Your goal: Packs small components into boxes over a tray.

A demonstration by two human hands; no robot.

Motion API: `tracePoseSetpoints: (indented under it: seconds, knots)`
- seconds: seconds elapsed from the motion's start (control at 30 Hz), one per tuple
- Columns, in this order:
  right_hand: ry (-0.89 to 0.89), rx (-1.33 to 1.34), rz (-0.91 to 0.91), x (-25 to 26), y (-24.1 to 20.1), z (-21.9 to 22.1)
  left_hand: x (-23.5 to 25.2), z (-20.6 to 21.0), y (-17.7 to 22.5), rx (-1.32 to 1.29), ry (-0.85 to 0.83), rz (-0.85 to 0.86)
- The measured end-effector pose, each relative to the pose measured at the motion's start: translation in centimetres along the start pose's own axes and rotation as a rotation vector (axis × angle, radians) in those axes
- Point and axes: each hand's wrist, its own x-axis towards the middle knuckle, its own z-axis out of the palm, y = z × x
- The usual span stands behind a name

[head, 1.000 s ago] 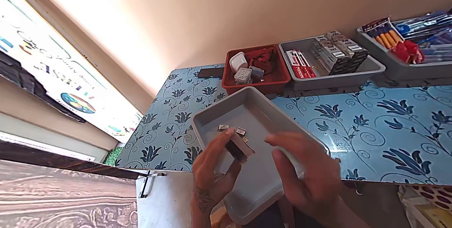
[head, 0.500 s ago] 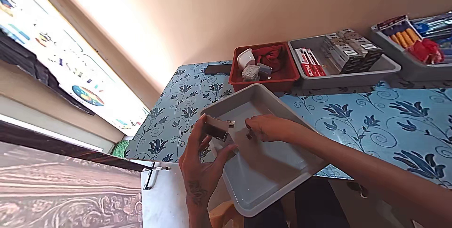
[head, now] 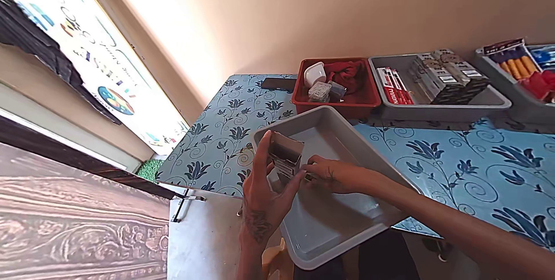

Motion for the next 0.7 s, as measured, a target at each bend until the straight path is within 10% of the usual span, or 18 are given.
tracePoseSetpoints:
  seconds: [0.2,0.47,0.7]
  knots:
    - [0.014,-0.162,-0.016,-0.7,-0.8,0.3,-0.1,0.3,0.1,-0.045,0.01,-0.052]
    - [1.071,0.023,-0.216,-8.9,-6.1,-1.7,-0.2,1.2,0.4,-0.056,-0.002,-0.017]
    - [1.164,0.01,-0.477,-10.0,-10.9,-3.3,-0.4,2.1,1.4,0.045,-0.007,0.109]
